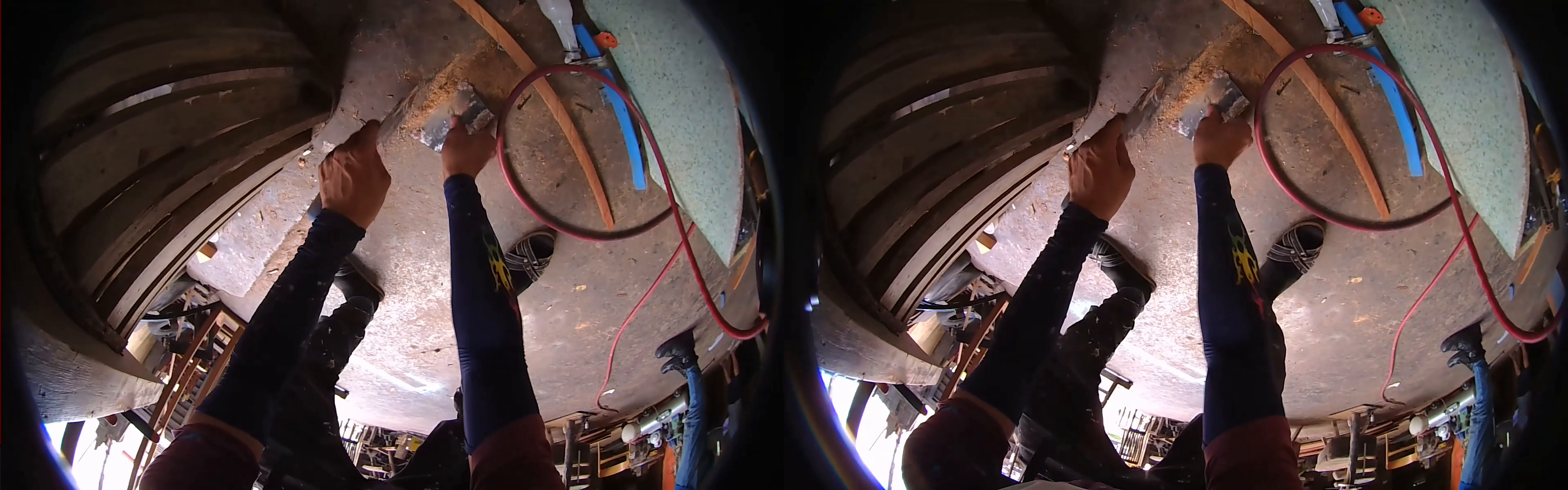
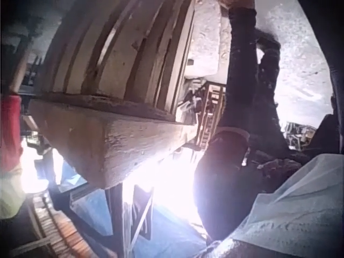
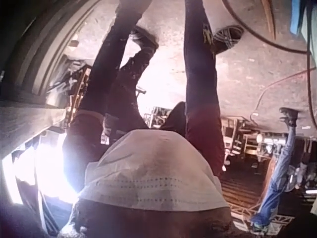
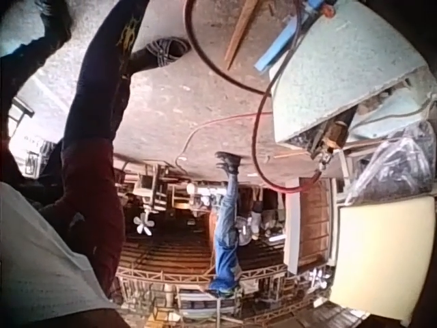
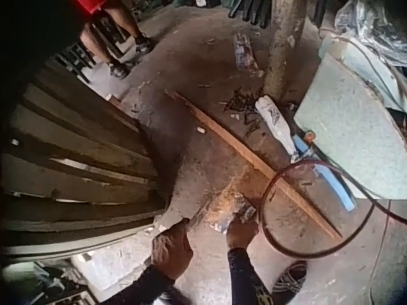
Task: Apply wood filler to a chair frame and wrap the repaired joint with plastic film.
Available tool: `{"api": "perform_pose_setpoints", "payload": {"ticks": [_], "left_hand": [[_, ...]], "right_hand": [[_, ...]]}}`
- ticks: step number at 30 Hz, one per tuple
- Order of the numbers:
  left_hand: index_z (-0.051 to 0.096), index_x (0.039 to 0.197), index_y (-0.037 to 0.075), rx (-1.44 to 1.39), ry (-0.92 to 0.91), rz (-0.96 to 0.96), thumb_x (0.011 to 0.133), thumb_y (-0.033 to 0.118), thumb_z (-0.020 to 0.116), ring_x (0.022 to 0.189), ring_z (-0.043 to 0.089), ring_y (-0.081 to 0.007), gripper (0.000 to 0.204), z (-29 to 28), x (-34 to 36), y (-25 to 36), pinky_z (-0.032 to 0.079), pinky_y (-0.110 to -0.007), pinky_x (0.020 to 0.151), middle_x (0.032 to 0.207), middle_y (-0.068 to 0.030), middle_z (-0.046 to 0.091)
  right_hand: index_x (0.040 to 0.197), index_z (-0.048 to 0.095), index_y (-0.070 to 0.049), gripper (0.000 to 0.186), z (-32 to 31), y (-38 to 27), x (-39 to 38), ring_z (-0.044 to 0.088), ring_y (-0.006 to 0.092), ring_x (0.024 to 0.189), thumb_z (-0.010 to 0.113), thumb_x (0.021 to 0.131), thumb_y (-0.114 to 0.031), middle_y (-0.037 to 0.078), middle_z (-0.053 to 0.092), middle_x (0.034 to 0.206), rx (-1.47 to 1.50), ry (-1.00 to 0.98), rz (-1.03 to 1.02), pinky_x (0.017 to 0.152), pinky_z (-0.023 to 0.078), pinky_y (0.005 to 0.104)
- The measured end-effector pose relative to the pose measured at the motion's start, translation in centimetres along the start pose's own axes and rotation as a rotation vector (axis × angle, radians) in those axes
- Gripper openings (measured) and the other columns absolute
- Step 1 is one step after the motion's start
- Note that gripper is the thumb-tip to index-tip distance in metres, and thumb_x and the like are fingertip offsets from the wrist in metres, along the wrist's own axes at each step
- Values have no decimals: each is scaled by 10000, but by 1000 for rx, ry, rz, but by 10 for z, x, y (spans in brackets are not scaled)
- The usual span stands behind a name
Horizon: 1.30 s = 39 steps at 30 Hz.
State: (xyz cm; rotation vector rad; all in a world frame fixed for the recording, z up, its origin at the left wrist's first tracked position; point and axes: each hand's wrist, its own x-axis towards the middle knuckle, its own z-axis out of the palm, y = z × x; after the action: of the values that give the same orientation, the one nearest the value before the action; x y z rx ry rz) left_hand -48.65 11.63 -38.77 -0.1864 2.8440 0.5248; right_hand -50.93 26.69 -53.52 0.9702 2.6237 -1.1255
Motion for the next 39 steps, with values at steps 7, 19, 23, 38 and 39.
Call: {"api": "perform_pose_setpoints", "payload": {"ticks": [7, 19, 23, 38, 39], "left_hand": [[543, 1357, 76, 38, 30, 41, 891, -6, 543, 873, 652, -440, 473, 23, -4, 30, 539, -500, 763, 1188, -243, 586], [502, 1427, 159, -93, 78, 61, 913, 53, 547, 1027, 599, -429, 526, 44, -22, 41, 527, -508, 808, 1224, -221, 515], [541, 1396, 141, -41, 182, 147, 920, 57, 554, 957, 624, -411, 483, 51, -10, 41, 546, -489, 768, 1227, -221, 509], [680, 1112, -17, -39, -448, -57, 819, 230, 719, 978, 704, -401, 386, 57, 96, 62, 587, -459, 839, 1002, -242, 708], [685, 1130, -16, 107, -556, 1, 810, 218, 717, 998, 703, -396, 397, 68, 97, 77, 585, -455, 853, 1022, -250, 706]], "right_hand": [[815, 693, 74, 291, 13, 7, -18, 634, 209, 723, 775, 839, -205, 112, 718, 783, 821, -191, 173, 709, 502, 366], [1101, 673, 26, 246, 9, 2, -27, 630, 157, 875, 697, 894, -106, 59, 702, 1030, 1277, -230, 244, 787, 496, 317], [1101, 659, 56, 247, 10, 22, -18, 656, 183, 910, 638, 917, -107, 105, 717, 1036, 926, -260, 116, 818, 505, 338], [1180, 631, -6, 403, 14, 47, 1, 584, 58, 992, 742, 864, -230, 66, 677, 1127, 555, -551, -42, 838, 501, 271], [1180, 631, -6, 403, 11, 53, 2, 584, 58, 992, 742, 864, -230, 66, 677, 1127, 557, -540, -31, 838, 501, 271]]}}
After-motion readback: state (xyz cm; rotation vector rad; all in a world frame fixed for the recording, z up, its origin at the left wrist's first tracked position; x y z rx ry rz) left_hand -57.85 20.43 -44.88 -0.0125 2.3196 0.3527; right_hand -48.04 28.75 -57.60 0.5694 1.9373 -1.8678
